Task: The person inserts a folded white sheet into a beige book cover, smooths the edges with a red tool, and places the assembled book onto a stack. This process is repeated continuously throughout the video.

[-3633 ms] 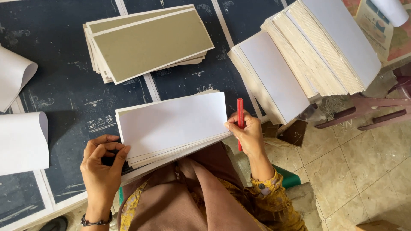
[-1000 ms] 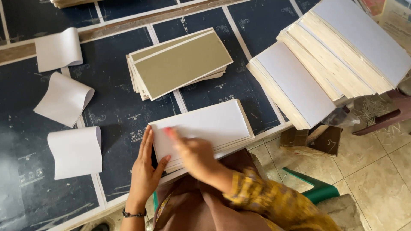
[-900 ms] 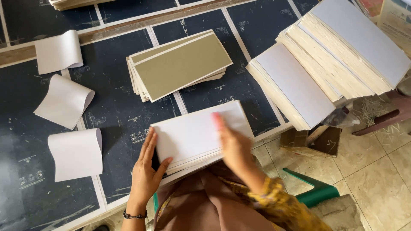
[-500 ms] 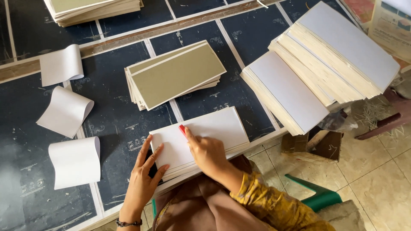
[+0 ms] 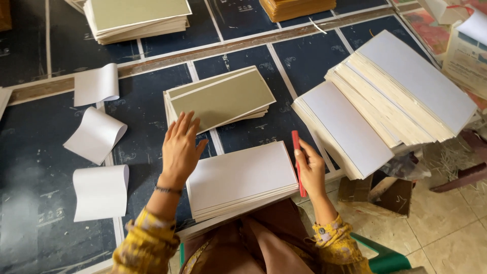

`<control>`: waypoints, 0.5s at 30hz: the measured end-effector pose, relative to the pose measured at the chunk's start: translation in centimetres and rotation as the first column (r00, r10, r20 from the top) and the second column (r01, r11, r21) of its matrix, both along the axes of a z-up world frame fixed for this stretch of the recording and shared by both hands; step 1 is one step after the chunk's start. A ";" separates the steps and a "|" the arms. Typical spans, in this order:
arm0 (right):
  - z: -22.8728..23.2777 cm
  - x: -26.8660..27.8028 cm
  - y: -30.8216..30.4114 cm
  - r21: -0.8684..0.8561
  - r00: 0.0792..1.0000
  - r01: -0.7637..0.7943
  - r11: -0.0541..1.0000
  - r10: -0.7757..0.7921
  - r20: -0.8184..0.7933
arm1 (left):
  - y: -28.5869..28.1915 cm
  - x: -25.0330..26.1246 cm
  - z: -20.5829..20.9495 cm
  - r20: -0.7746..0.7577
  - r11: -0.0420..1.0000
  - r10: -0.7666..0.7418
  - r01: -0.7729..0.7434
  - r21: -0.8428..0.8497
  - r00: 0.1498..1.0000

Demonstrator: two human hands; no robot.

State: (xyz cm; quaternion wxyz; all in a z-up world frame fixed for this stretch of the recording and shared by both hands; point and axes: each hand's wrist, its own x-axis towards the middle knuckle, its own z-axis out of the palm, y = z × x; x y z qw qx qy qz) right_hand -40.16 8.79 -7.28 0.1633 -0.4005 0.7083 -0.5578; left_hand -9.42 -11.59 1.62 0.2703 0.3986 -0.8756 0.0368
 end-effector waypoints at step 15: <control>4.7 -0.7 2.9 -0.009 0.890 -0.150 0.989 0.139 0.435 | 15.1 6.4 -0.7 -0.098 0.923 -0.365 0.374 0.091 0.926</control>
